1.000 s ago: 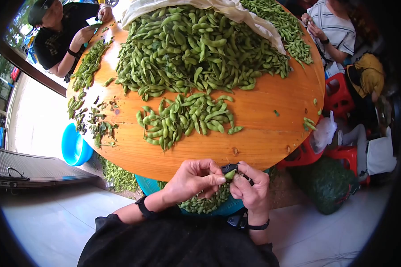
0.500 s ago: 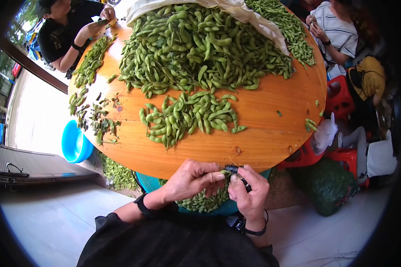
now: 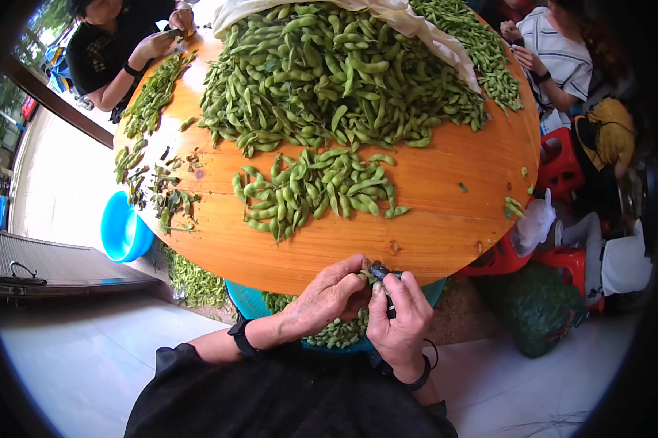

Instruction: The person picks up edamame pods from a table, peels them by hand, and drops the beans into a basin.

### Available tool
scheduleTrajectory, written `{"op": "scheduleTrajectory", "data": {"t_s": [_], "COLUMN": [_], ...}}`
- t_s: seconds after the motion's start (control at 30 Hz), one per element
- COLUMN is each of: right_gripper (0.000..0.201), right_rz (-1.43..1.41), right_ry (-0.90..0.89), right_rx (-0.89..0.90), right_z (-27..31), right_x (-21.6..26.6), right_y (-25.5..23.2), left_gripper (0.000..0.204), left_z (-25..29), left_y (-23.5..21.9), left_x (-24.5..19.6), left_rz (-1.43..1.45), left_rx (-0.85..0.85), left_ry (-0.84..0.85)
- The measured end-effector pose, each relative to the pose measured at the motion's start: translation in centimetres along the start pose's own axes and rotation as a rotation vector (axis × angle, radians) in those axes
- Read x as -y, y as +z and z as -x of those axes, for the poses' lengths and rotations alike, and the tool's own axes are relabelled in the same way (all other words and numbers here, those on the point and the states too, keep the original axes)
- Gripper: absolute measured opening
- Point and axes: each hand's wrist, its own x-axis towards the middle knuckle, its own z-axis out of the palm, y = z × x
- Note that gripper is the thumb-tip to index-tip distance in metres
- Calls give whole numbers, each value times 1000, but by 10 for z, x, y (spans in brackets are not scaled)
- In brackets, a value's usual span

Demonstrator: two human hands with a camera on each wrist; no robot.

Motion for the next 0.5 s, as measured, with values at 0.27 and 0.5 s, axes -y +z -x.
{"op": "scheduleTrajectory", "data": {"t_s": [0.27, 0.5], "right_gripper": [16, 11], "right_rz": [-138, -519], "right_ry": [2, 307], "right_rx": [22, 61], "right_z": [-4, 2], "right_x": [-6, -16], "right_y": [2, -19], "left_gripper": [10, 20], "left_z": [2, 8], "left_y": [0, -1], "left_x": [4, 5], "left_rz": [224, -55], "left_rx": [-71, 2], "left_ry": [20, 75]}}
